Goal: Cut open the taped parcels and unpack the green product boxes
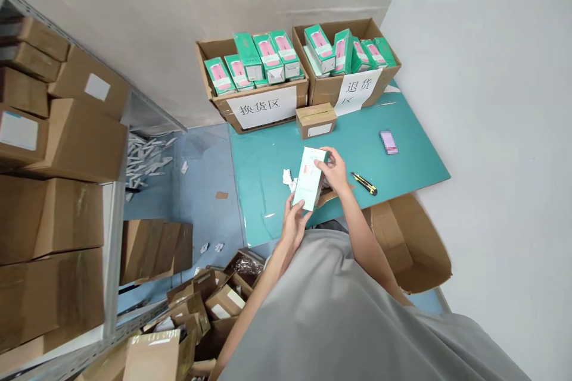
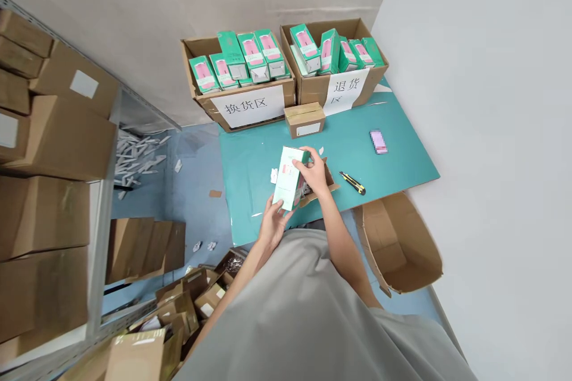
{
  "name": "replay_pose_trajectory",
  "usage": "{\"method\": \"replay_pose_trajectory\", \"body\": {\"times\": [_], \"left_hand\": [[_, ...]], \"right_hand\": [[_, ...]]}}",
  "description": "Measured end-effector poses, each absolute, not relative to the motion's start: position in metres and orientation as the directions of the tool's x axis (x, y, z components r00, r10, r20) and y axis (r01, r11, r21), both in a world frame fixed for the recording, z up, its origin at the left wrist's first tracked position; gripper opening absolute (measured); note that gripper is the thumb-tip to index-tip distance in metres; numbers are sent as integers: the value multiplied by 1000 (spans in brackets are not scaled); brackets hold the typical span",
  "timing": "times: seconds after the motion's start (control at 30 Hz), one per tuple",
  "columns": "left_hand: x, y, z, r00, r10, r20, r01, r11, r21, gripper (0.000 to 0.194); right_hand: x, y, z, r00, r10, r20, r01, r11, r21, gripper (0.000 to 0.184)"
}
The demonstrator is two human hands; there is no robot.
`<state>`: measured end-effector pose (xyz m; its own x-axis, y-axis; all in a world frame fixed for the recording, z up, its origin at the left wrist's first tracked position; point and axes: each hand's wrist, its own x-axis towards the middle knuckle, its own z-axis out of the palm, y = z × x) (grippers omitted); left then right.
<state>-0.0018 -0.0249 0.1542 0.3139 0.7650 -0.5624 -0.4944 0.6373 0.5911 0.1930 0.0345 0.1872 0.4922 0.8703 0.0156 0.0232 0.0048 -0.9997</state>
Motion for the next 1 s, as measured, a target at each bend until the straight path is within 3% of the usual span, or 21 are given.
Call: {"method": "replay_pose_trajectory", "body": {"times": [0.1,0.27,0.4,0.5,0.6,0.73,0.87,1.0], "left_hand": [[-7,-26,158,417,719,-557,-490,693,528,70],[-10,-31,161,403,721,-563,-420,693,587,74],[-4,-35,157,262,811,-524,-378,586,717,78],[6,-37,154,91,905,-416,-260,425,867,81],[18,-40,153,12,952,-306,-150,304,941,83],[32,-43,154,100,901,-422,-309,432,847,79],[47,-48,154,231,810,-539,-429,582,691,75],[68,-54,153,245,809,-534,-420,585,694,76]], "right_hand": [[196,31,181,484,875,-12,-64,21,-998,57],[200,28,181,418,908,-36,-77,-4,-997,56],[196,27,184,369,928,-43,-5,-44,-999,61],[187,28,187,434,900,43,158,-30,-987,70],[185,29,187,488,866,107,276,-37,-960,66],[207,33,179,504,859,89,169,3,-986,55],[237,34,168,476,879,28,-18,42,-999,58],[259,31,165,426,905,-19,-93,23,-995,59]]}}
